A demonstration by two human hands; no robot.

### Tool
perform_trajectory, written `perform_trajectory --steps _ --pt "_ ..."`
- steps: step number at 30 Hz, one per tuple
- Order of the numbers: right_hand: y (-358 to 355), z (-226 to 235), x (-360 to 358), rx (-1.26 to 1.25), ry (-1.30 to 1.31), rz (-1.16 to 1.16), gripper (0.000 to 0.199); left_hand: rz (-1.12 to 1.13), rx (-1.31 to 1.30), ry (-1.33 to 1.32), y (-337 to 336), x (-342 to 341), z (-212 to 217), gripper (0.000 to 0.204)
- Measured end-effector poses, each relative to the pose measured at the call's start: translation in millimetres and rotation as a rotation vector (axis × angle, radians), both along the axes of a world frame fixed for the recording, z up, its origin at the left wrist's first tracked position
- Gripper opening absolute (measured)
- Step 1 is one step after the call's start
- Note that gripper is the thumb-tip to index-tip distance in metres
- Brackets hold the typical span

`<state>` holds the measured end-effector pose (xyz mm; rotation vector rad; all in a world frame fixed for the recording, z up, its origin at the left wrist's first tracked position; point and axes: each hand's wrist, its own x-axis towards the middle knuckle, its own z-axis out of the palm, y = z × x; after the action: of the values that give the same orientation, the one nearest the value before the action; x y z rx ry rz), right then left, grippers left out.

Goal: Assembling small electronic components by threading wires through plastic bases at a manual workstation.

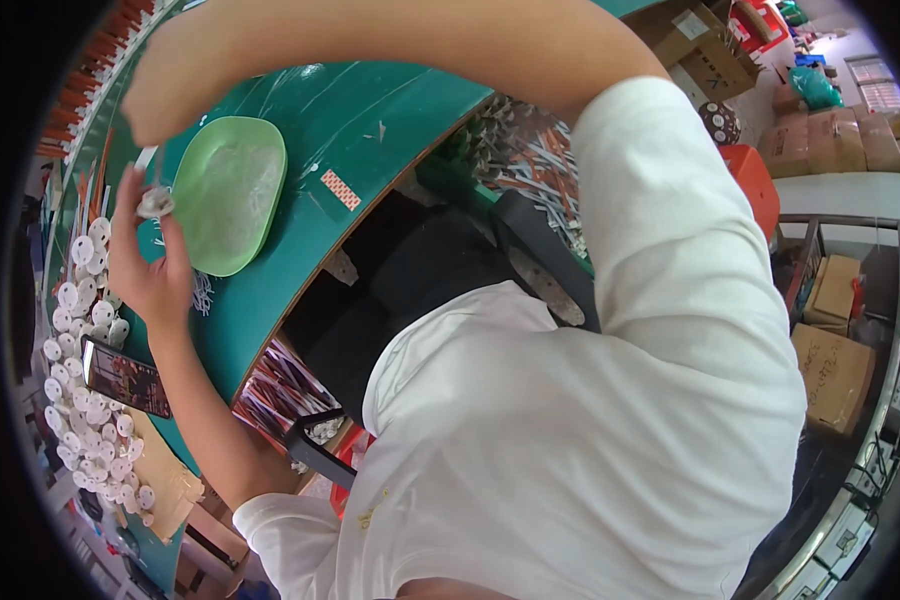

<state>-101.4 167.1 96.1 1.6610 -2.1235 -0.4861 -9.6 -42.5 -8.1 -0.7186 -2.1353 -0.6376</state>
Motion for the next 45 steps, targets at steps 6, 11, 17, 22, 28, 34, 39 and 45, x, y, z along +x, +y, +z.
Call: perform_trajectory --steps 6,11,17,22,28,34,39,45 --pt "-10 22 -13 -0.307 -0.006 0.183 0.017 -0.022 -0.137 -0.029 -2 -15 5 0.033" --pt "-48 -21 -8 -0.821 0.029 0.453 0.008 0.111 0.337 -0.325 -46 -4 -18 0.032" --pt "-69 -90 5 -1.137 -0.322 0.190 0.030 -0.133 0.752 -0.447 -76 -15 -27 0.039" --pt "-66 -102 1 -1.191 -0.418 0.167 0.024 -0.049 0.720 -0.502 -51 -18 -12 0.042" --pt "-54 -108 -6 -1.246 -0.271 0.342 0.010 0.203 0.368 -0.382 -34 -7 -7 0.045" --pt "-60 -122 5 -1.296 -0.389 0.514 0.012 0.083 0.354 -0.443 -75 -19 -44 0.025" --pt "-42 -118 20 -1.314 -0.541 0.392 0.040 0.002 0.548 -0.606 -12 0 -25 0.031" --pt "-47 -100 28 -1.316 -0.696 0.371 0.037 -0.124 0.431 -0.516 -8 -2 -11 0.038"
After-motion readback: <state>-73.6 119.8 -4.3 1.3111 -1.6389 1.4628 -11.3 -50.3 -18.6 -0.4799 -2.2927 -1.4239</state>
